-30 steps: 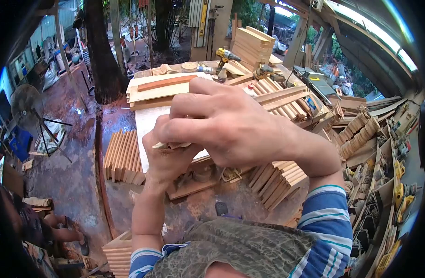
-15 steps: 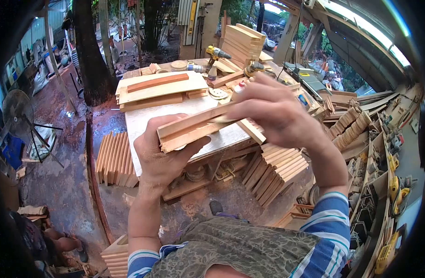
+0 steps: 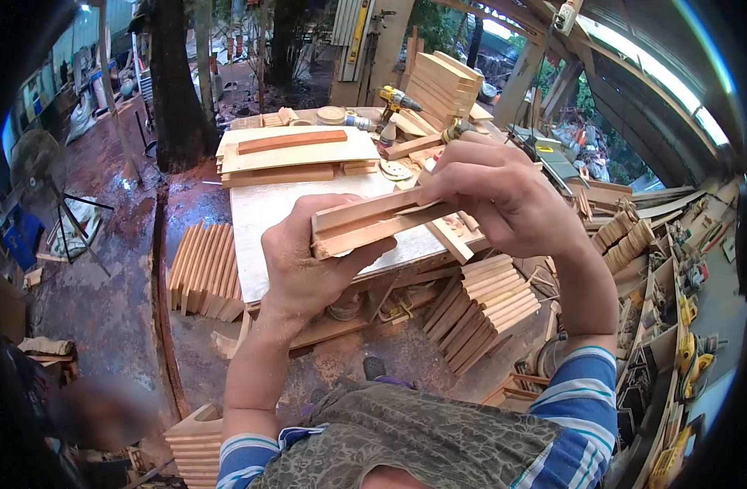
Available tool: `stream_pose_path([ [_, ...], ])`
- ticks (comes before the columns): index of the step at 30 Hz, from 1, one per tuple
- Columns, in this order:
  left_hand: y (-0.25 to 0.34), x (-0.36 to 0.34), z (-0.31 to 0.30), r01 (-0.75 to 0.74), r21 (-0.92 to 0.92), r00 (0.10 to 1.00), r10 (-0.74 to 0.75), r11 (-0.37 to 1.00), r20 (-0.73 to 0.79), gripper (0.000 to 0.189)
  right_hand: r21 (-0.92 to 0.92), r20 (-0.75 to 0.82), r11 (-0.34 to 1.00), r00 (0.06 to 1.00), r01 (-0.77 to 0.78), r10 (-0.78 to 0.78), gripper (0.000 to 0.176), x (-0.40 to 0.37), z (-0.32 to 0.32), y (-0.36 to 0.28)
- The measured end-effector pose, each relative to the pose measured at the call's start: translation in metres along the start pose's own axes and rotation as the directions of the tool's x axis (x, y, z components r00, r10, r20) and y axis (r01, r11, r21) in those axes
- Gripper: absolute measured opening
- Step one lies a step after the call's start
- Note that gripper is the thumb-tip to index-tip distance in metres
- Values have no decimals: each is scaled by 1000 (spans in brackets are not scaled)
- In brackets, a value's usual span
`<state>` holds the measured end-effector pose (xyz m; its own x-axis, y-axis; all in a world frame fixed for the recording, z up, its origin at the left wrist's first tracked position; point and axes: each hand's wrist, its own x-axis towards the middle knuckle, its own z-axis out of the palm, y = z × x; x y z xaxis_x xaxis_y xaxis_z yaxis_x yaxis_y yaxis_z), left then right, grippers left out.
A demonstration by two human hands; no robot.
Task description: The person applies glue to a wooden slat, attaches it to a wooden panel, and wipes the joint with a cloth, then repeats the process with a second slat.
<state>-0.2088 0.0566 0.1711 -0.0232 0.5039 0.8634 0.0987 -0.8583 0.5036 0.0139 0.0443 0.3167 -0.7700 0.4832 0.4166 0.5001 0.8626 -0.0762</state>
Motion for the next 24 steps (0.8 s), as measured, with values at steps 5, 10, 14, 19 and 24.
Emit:
stream_pose_path([
  [5,6,-9,-4,122,104,991,-127,987,47,49,22,-5,966,967,257,-256,45,41,31,-38],
  [10,-3,-5,-5,87,43,996,-88,995,24,48,-17,17,974,974,225,-225,41,37,22,-32],
  [14,-2,1,-10,-70,48,997,70,996,12,48,-33,66,995,993,-92,94,34,-11,-11,4],
  [19,-7,0,-8,-80,10,997,80,997,-2,49,-27,-10,999,1000,-18,18,39,-14,-4,6],
  [24,0,-8,-14,-15,142,997,5,990,73,51,-101,-149,935,924,340,-352,37,38,50,-41],
])
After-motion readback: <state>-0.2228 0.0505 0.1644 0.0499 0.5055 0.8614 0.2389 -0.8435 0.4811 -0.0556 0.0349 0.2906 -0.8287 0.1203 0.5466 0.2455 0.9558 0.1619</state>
